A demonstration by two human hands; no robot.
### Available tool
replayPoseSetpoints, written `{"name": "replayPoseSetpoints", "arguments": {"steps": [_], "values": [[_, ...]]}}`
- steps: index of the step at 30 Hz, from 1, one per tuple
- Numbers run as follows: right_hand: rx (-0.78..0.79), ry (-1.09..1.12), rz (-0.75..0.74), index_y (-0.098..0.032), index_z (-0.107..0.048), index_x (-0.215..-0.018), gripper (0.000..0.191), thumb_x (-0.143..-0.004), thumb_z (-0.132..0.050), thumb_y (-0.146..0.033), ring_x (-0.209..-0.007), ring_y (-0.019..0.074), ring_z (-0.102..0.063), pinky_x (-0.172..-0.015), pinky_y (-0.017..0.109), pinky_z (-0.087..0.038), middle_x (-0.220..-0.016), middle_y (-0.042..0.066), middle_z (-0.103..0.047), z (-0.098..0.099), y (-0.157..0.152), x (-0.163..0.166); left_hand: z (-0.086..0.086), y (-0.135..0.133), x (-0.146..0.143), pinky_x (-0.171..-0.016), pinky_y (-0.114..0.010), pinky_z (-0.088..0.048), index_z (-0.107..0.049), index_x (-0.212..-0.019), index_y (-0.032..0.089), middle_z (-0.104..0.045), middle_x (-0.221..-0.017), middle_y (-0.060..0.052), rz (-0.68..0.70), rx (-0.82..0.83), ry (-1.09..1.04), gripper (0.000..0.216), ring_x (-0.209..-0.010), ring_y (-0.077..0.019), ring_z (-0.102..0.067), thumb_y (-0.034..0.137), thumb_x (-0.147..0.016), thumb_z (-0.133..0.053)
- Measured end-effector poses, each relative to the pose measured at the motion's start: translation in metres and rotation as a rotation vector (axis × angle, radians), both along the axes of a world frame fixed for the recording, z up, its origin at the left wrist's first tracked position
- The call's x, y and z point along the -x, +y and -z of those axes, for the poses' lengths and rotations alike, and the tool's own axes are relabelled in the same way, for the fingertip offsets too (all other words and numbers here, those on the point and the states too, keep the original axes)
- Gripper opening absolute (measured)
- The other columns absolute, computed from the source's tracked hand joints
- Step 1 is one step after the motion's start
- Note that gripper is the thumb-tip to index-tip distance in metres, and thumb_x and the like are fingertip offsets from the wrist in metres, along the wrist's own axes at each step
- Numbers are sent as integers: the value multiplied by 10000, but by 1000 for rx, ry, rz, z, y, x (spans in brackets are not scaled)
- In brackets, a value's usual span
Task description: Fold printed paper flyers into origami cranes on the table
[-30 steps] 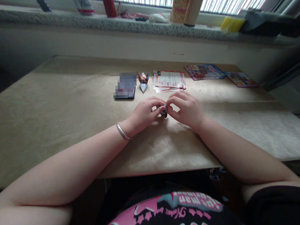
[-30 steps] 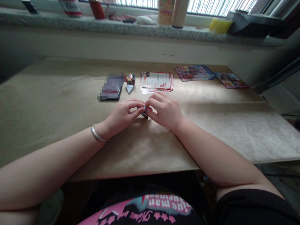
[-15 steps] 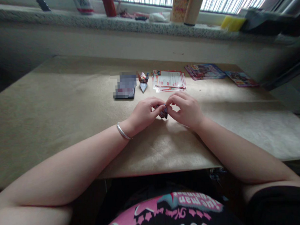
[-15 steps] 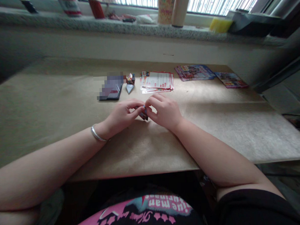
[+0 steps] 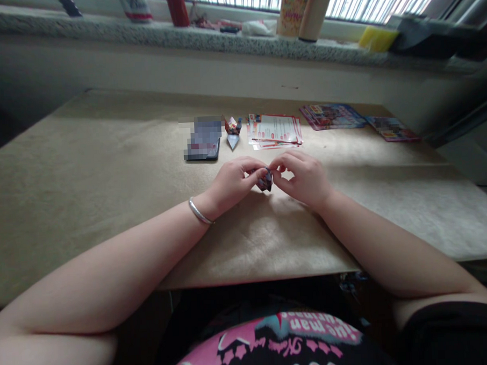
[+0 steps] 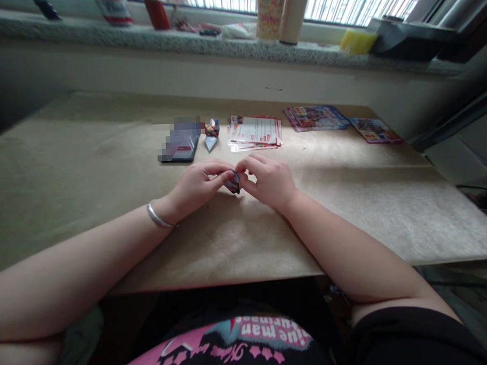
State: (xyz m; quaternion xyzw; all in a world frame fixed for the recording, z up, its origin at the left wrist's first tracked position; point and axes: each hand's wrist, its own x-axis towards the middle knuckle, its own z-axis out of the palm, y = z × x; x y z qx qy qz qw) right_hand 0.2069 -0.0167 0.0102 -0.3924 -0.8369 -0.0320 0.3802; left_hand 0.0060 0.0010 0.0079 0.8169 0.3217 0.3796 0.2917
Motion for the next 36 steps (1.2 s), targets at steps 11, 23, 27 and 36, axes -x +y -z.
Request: {"name": "replayPoseSetpoints", "arguments": {"steps": [11,23,27,36], "values": [[58,61,-8,-220,-604,-822,34,-831,-595,-189,-682,125,-597,-610,247,-445,-754,-9,-647,4,0,2,0,-1,-2,-737,-249,-529,-738,-833,144,-737,-827,-54,14,85,-3,240,-748,-138,-685,296,-937,-584],[127,88,-147,-212,-646,-828,62,-864,-597,-208,-676,127,-585,-608,249,-460,-746,6,-643,3,7,-6,3,1,1,-730,-250,-541,-747,-864,145,-746,-869,-69,56,102,-5,256,-756,-143,-698,344,-935,-603],[72,36,-112,-214,-640,-819,53,-853,-601,-204,-682,129,-591,-641,262,-459,-768,8,-655,3,6,-5,3,2,1,-737,-241,-527,-750,-881,144,-745,-859,-58,54,101,12,213,-760,-138,-691,295,-927,-607],[-28,-69,-22,-233,-645,-839,86,-884,-573,-223,-759,155,-623,-710,290,-464,-829,15,-697,-1,0,0,0,-1,0,-746,-241,-529,-755,-870,165,-744,-836,-40,66,64,23,209,-753,-135,-685,286,-922,-593]]}}
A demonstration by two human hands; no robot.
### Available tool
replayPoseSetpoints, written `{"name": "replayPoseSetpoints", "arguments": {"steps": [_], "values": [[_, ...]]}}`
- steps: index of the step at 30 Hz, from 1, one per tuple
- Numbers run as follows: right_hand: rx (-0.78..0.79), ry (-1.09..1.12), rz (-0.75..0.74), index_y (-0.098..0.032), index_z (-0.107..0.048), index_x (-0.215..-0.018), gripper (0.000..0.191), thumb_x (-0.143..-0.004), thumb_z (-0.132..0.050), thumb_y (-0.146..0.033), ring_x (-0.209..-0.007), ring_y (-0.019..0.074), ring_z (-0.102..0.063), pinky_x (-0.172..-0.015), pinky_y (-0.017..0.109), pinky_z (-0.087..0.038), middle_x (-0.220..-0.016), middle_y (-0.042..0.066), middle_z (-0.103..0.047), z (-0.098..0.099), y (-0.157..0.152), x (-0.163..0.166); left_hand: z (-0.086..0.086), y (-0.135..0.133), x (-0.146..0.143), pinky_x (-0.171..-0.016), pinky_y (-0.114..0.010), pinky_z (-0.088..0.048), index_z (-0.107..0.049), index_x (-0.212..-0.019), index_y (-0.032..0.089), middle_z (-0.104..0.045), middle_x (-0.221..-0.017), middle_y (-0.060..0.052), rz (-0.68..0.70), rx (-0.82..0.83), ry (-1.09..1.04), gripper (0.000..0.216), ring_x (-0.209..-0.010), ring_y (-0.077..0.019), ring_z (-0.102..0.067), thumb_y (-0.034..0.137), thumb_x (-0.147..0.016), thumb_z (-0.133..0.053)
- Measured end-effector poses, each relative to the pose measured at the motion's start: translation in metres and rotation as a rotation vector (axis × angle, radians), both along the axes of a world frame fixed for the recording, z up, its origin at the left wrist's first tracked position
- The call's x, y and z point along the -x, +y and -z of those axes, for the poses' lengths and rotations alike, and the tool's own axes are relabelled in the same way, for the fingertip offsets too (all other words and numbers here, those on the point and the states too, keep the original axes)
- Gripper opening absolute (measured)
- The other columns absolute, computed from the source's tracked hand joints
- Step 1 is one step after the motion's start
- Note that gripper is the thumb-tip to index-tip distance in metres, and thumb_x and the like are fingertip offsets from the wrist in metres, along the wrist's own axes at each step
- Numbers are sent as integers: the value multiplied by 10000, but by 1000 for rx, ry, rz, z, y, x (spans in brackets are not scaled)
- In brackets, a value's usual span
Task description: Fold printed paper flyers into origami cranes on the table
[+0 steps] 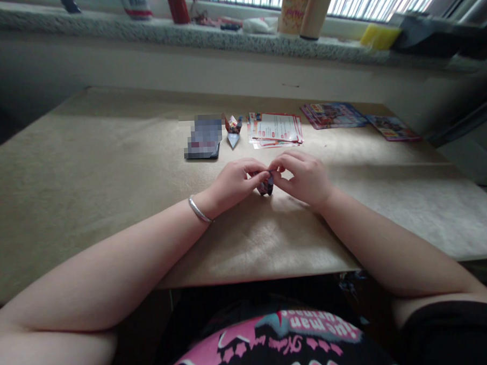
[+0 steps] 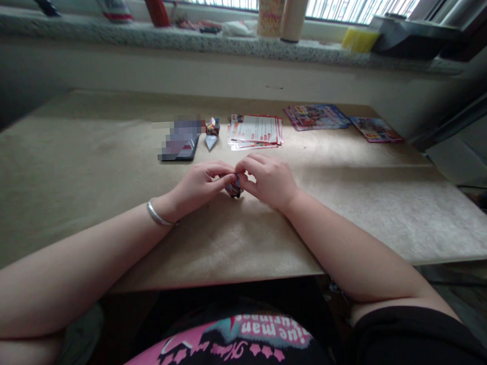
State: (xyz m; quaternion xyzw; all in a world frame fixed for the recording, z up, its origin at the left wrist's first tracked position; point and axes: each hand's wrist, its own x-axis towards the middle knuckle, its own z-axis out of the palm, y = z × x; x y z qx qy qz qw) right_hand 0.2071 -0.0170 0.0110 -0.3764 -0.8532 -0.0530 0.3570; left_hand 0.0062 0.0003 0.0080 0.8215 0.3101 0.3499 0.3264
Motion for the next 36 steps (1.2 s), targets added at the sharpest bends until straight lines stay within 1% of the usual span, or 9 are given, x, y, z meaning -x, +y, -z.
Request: {"name": "replayPoseSetpoints", "arguments": {"steps": [4,7,11,16,20,23,26,31,36], "values": [[-94,-114,-6,-249,-649,-853,120,-932,-570,-293,-819,175,-634,-749,316,-455,-879,18,-728,-2,2,-4,-1,0,-1,-762,-243,-541,-756,-887,160,-750,-874,-53,5,37,-7,209,-779,-140,-697,293,-923,-598],[-151,-161,-32,-251,-649,-857,131,-942,-565,-304,-814,175,-629,-746,322,-450,-903,13,-737,-4,5,-8,-2,0,-1,-779,-242,-545,-759,-893,159,-753,-896,-57,14,43,-23,193,-797,-140,-705,287,-916,-616],[-164,-151,-58,-248,-644,-844,135,-939,-550,-269,-818,173,-626,-761,321,-459,-908,11,-738,-5,7,-9,-3,-2,-2,-729,-234,-556,-753,-877,149,-756,-898,-64,14,82,-45,211,-747,-136,-711,318,-912,-631],[-161,-163,-30,-249,-642,-837,139,-938,-556,-293,-811,175,-621,-745,332,-444,-918,10,-741,-5,6,-8,-7,-6,-3,-665,-234,-562,-733,-884,130,-751,-849,-70,20,163,-73,242,-690,-140,-713,339,-921,-617],[-139,-171,-28,-251,-645,-831,154,-942,-546,-292,-816,178,-619,-747,339,-445,-922,11,-743,-6,6,-7,-6,-6,-3,-693,-244,-551,-733,-857,133,-745,-858,-71,-52,125,-40,220,-730,-145,-706,310,-912,-614],[-119,-177,-98,-255,-661,-838,156,-938,-542,-260,-807,171,-616,-752,330,-461,-934,1,-749,-7,8,-9,-4,-5,-3,-759,-259,-531,-742,-821,148,-747,-882,-70,-112,36,5,189,-809,-157,-692,290,-887,-636],[-73,-156,-139,-262,-680,-830,170,-934,-546,-246,-808,167,-621,-769,330,-476,-931,-5,-750,-7,11,-12,-1,-3,-2,-776,-258,-519,-749,-827,159,-751,-887,-63,-131,15,27,198,-832,-161,-683,311,-880,-634],[28,-101,-153,-270,-703,-800,187,-935,-575,-289,-818,169,-633,-781,338,-486,-906,2,-741,-4,13,-14,0,-3,-2,-722,-244,-514,-744,-834,156,-742,-867,-61,-142,45,36,241,-773,-151,-674,363,-878,-629],[61,-20,-140,-250,-699,-790,202,-942,-578,-306,-843,169,-653,-782,327,-495,-895,23,-732,-1,11,-10,-2,-4,-3,-634,-217,-492,-709,-806,146,-709,-785,-36,-138,101,37,233,-636,-114,-635,352,-882,-631]]}}
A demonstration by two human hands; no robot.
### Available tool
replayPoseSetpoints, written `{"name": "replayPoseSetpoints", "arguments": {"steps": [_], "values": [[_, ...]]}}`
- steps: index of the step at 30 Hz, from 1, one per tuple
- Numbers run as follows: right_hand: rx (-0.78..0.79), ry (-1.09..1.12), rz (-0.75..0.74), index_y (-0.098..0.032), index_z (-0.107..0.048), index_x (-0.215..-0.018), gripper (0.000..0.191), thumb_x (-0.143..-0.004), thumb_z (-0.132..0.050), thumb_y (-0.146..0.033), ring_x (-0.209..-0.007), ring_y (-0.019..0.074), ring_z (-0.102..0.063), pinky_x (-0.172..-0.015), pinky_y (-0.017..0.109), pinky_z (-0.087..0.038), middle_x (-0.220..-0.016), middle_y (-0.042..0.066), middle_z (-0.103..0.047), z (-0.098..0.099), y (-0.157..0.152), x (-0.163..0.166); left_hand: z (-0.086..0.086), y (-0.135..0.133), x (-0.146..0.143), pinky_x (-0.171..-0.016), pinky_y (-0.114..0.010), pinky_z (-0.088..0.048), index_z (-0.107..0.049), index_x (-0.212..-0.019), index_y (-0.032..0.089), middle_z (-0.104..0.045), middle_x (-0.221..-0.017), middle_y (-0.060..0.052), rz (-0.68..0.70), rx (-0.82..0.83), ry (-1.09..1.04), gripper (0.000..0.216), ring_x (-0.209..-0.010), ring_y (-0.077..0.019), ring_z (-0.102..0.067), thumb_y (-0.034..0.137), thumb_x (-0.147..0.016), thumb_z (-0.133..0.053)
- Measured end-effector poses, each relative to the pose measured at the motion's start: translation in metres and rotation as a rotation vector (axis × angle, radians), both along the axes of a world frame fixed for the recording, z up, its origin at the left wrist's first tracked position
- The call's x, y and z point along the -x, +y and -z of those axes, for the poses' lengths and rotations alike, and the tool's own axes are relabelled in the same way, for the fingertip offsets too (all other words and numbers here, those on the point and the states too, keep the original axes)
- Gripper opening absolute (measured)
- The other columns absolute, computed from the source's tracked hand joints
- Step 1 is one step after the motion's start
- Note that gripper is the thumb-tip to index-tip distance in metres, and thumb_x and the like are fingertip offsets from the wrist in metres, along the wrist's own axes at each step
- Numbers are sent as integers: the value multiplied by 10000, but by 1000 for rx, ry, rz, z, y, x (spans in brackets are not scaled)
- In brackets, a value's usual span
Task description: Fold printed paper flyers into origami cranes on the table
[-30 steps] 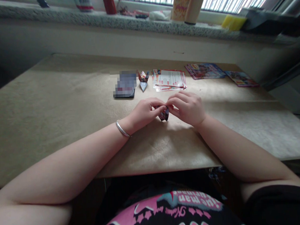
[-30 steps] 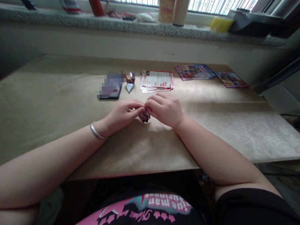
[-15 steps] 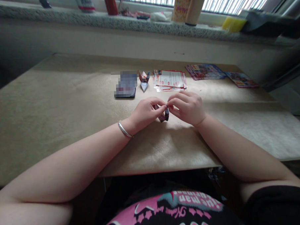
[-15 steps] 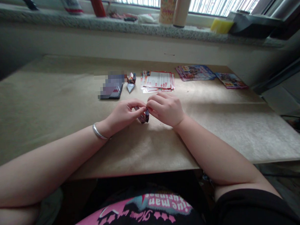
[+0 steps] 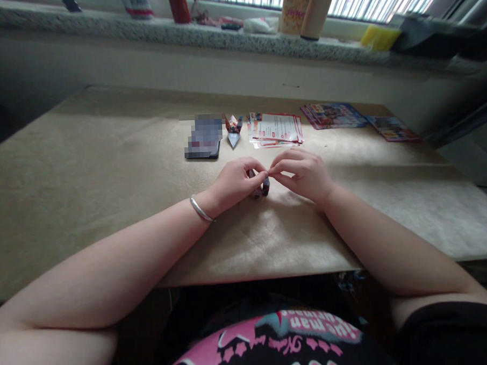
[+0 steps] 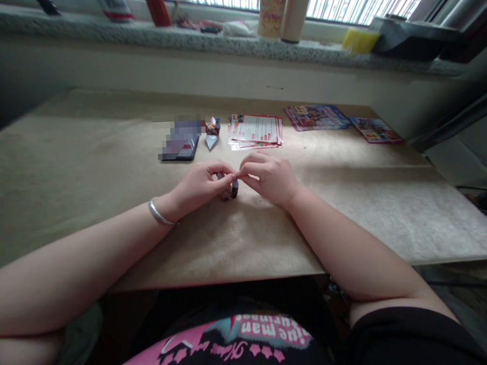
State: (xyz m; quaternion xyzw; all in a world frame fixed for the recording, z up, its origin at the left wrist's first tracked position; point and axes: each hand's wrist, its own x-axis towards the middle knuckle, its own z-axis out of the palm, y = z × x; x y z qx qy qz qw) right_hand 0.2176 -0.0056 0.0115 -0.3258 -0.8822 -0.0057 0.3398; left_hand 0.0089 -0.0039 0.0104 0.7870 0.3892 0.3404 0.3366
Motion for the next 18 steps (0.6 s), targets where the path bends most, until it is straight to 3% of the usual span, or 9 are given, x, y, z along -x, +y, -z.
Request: {"name": "replayPoseSetpoints", "arguments": {"steps": [13,18], "values": [[39,39,69,-232,-667,-792,124,-893,-609,-274,-802,167,-622,-750,322,-497,-875,33,-705,3,-3,4,4,3,-1,-571,-234,-478,-655,-774,151,-655,-664,-3,11,101,-67,189,-572,-118,-607,319,-853,-620],[125,106,64,-213,-652,-799,41,-826,-622,-210,-720,138,-589,-653,280,-482,-838,24,-660,2,-5,6,3,4,-1,-614,-246,-461,-640,-725,161,-627,-687,-2,-32,4,-15,164,-629,-124,-579,275,-841,-620]]}}
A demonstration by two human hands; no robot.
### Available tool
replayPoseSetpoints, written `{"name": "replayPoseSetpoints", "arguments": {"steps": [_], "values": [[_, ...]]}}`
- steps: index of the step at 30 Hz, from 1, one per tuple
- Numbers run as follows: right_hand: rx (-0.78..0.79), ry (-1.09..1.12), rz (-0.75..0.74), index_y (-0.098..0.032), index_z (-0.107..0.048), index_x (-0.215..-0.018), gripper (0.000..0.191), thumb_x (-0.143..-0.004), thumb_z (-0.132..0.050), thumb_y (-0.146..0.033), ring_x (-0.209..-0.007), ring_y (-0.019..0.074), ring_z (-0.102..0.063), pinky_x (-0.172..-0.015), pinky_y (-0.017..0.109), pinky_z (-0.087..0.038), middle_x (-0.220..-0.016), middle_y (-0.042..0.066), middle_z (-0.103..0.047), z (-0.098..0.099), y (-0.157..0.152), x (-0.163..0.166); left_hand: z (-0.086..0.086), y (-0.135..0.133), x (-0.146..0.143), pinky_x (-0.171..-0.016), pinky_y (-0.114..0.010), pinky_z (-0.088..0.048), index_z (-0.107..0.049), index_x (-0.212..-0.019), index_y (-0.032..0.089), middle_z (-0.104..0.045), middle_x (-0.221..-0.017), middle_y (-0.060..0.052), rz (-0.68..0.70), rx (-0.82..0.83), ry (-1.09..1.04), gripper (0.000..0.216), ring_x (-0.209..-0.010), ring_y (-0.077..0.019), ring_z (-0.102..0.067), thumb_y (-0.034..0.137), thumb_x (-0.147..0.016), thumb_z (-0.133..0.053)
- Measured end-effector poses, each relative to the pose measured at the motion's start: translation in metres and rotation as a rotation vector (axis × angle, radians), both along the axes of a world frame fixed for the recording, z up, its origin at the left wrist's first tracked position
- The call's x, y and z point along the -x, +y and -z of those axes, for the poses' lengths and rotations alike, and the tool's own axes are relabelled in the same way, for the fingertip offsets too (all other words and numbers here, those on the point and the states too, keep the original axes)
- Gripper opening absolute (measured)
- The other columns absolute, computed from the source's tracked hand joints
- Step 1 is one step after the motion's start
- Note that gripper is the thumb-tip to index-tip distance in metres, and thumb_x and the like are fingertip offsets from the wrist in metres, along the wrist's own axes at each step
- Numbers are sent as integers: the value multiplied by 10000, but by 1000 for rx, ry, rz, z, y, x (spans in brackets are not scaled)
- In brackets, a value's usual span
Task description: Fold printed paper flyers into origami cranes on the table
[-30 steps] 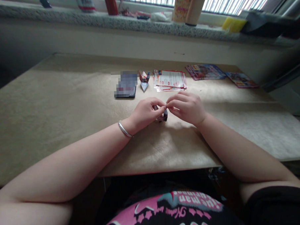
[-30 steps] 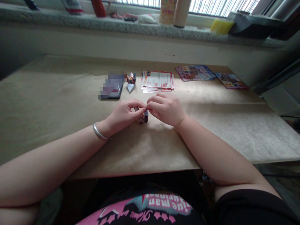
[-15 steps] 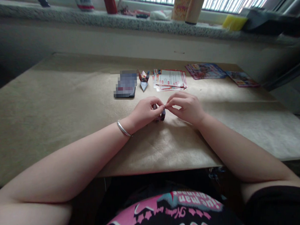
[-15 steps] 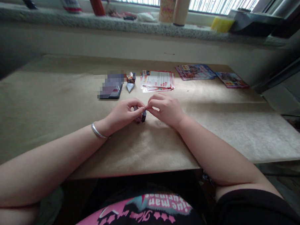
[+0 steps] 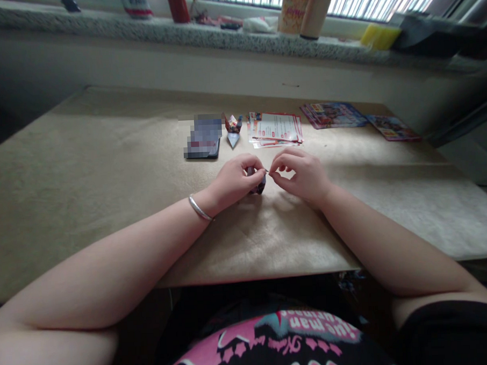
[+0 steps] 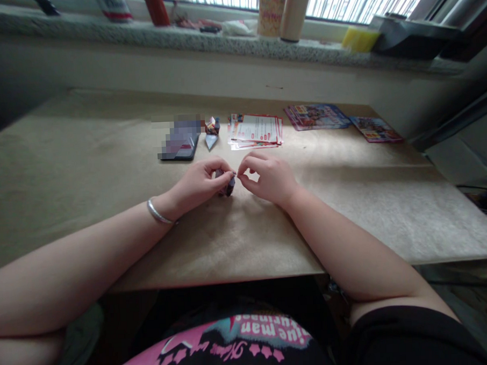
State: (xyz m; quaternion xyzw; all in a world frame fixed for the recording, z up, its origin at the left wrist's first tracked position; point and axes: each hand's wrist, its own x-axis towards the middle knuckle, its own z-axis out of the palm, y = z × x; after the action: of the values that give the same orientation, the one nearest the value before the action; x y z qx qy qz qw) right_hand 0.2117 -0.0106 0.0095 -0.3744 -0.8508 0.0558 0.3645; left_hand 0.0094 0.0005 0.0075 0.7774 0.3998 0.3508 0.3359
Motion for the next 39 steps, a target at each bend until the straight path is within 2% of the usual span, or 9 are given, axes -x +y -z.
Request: {"name": "replayPoseSetpoints", "arguments": {"steps": [6,13,19,25,32,36,39], "values": [[312,238,58,-195,-649,-762,122,-815,-643,-306,-633,120,-562,-558,244,-464,-732,5,-643,4,1,8,-1,0,3,-718,-260,-455,-664,-754,164,-636,-767,-24,22,-122,40,190,-750,-143,-585,284,-886,-600],[510,346,99,-188,-610,-705,245,-754,-702,-410,-606,111,-493,-556,251,-387,-658,-12,-611,9,6,11,1,1,4,-777,-278,-464,-676,-794,156,-653,-838,-41,6,-197,9,159,-814,-155,-602,279,-881,-625],[749,468,46,-198,-559,-696,344,-697,-725,-499,-580,97,-428,-551,257,-337,-627,-34,-531,5,4,17,3,3,2,-776,-283,-466,-665,-776,164,-658,-810,-28,-4,-169,-22,136,-800,-155,-605,270,-855,-630],[722,450,8,-200,-572,-747,254,-711,-700,-416,-634,111,-445,-587,261,-339,-685,-26,-548,7,4,15,2,3,1,-750,-281,-460,-655,-749,166,-642,-782,-19,0,-93,-60,105,-775,-148,-588,245,-818,-638],[700,491,21,-206,-544,-743,164,-712,-626,-345,-601,111,-452,-575,266,-355,-650,-39,-508,9,7,13,4,4,3,-625,-253,-462,-643,-792,161,-641,-792,-31,-1,-32,-101,128,-744,-148,-596,277,-845,-630],[659,479,14,-202,-572,-790,190,-755,-623,-381,-601,108,-487,-571,263,-383,-689,-23,-571,9,6,14,2,2,4,-728,-277,-472,-671,-800,160,-635,-814,-33,4,-155,-18,124,-792,-152,-596,263,-861,-642],[481,376,21,-208,-599,-823,129,-788,-638,-326,-636,113,-525,-579,256,-415,-736,-12,-611,9,2,13,1,2,4,-787,-295,-467,-680,-804,155,-637,-821,-33,18,-193,-4,126,-815,-157,-597,258,-868,-646]]}}
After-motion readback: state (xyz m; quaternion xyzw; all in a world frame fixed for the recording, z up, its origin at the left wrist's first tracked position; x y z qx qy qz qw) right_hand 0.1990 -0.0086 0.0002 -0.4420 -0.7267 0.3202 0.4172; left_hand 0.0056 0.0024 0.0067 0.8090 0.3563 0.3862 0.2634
